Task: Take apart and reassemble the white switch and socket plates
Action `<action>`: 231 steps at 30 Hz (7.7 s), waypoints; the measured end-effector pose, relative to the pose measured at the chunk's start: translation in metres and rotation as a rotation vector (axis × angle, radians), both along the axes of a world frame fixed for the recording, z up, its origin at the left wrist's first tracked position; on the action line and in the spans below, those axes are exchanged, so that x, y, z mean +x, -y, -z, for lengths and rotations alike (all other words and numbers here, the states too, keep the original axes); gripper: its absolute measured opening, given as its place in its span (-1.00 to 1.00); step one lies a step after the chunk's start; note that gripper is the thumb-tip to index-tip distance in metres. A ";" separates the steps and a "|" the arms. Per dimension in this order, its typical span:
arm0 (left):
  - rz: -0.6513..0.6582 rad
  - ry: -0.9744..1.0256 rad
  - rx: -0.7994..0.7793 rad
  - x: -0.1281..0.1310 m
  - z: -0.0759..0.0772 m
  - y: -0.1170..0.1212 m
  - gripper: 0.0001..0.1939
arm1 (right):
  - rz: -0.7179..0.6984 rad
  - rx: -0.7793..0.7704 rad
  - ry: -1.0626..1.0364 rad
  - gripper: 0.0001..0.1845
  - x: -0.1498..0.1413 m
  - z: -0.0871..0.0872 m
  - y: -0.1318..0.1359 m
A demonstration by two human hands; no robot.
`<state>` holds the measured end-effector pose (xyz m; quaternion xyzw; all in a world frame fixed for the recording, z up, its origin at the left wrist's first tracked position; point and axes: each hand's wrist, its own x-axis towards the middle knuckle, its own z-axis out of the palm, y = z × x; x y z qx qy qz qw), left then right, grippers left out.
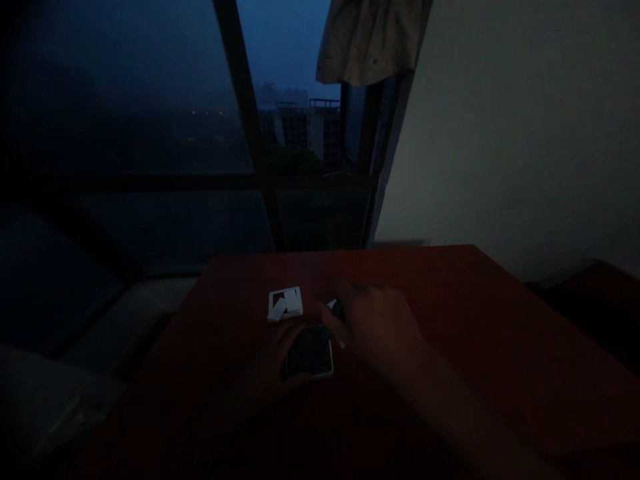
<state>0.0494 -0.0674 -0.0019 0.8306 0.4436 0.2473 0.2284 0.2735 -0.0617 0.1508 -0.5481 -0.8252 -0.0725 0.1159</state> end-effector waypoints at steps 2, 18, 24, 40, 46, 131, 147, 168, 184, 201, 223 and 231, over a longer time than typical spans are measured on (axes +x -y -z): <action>0.000 0.001 0.005 0.000 0.001 0.000 -0.20 | -0.059 -0.009 0.035 -0.70 -0.012 -0.007 -0.003; -0.016 -0.013 -0.062 0.000 0.000 0.001 -0.18 | 0.101 -0.163 -0.446 -0.68 0.048 0.031 -0.014; -0.019 -0.014 -0.043 0.001 0.000 0.002 -0.19 | 0.204 -0.074 -0.492 -0.67 0.065 0.054 -0.004; 0.010 -0.002 -0.009 -0.001 -0.001 -0.001 -0.22 | -0.162 -0.150 -0.097 -0.78 -0.007 -0.015 -0.006; -0.004 -0.006 -0.014 -0.002 0.005 -0.001 -0.20 | -0.157 -0.180 -0.118 -0.78 -0.006 -0.012 -0.014; -0.001 -0.008 -0.006 -0.001 0.004 -0.003 -0.17 | -0.320 -0.180 -0.060 -0.78 -0.005 -0.023 -0.008; -0.009 0.001 -0.027 -0.002 0.005 -0.002 -0.18 | -0.283 -0.199 -0.075 -0.70 -0.003 -0.021 -0.012; -0.006 -0.038 -0.012 -0.001 0.005 -0.002 -0.19 | -0.213 -0.205 -0.026 -0.74 -0.002 -0.026 -0.007; -0.029 -0.025 0.001 0.001 0.005 -0.002 -0.18 | -0.083 -0.112 0.071 -0.66 0.003 -0.022 -0.013; -0.048 -0.044 -0.001 0.000 0.004 -0.001 -0.19 | -0.166 -0.190 0.008 -0.71 0.006 -0.020 -0.014; -0.082 -0.217 0.087 -0.004 0.007 -0.001 -0.13 | -0.255 -0.183 0.007 -0.71 0.005 -0.025 -0.010; -0.073 -0.250 0.121 -0.002 0.002 -0.002 -0.14 | -0.173 -0.117 0.070 -0.73 0.003 -0.021 -0.011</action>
